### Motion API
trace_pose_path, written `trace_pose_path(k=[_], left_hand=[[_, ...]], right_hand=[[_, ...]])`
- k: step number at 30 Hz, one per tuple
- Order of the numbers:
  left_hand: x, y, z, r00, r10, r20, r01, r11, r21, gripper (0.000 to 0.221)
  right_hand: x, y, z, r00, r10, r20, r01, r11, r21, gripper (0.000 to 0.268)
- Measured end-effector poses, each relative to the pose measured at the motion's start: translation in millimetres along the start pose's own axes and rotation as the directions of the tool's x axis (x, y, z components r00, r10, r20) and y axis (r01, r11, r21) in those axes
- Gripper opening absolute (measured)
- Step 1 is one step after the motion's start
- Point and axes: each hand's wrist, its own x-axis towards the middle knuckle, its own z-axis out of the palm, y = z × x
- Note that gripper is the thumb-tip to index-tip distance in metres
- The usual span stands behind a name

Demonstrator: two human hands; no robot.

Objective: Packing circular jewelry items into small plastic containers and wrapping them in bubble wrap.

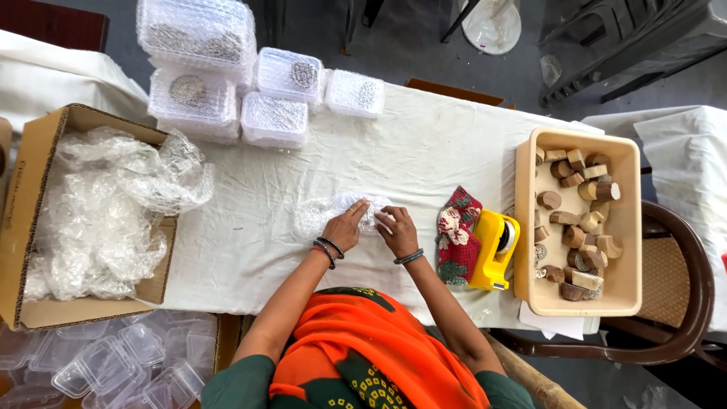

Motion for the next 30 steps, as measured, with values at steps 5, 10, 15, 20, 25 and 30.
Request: trace_pose_path(k=[5,10,15,20,25,30], left_hand=[[1.2,1.7,-5.2,0.995,-0.042,0.088,0.041,0.999,0.013,0.078],[1.1,-2.9,-2.7,0.999,0.016,0.048,-0.014,0.999,-0.048,0.087],[1.1,7.5,-21.4,0.995,0.005,0.103,0.000,0.999,-0.055,0.087],[-5.9,10.4,-19.9,0.978,-0.017,0.209,0.026,0.999,-0.041,0.068],[-26.3,-4.5,16.9,0.957,0.290,0.019,-0.282,0.911,0.300,0.065],[-24.8,3.9,13.7,0.974,0.223,0.034,-0.223,0.930,0.293,0.065]], right_hand=[[-6.6,8.4,21.1,0.997,0.010,-0.075,-0.016,0.997,-0.078,0.022],[-16.1,10.4,53.3,0.855,0.438,-0.277,-0.342,0.878,0.335,0.018],[-27.8,-11.5,73.7,0.927,0.277,-0.251,-0.307,0.947,-0.089,0.032],[-38.2,-17.0,75.0,0.983,0.186,0.002,-0.161,0.855,-0.493,0.066],[-29.6,-28.9,56.2,0.944,0.270,0.189,-0.138,0.845,-0.516,0.078],[-26.2,50.9,47.5,0.974,0.197,0.115,-0.211,0.970,0.119,0.059]])
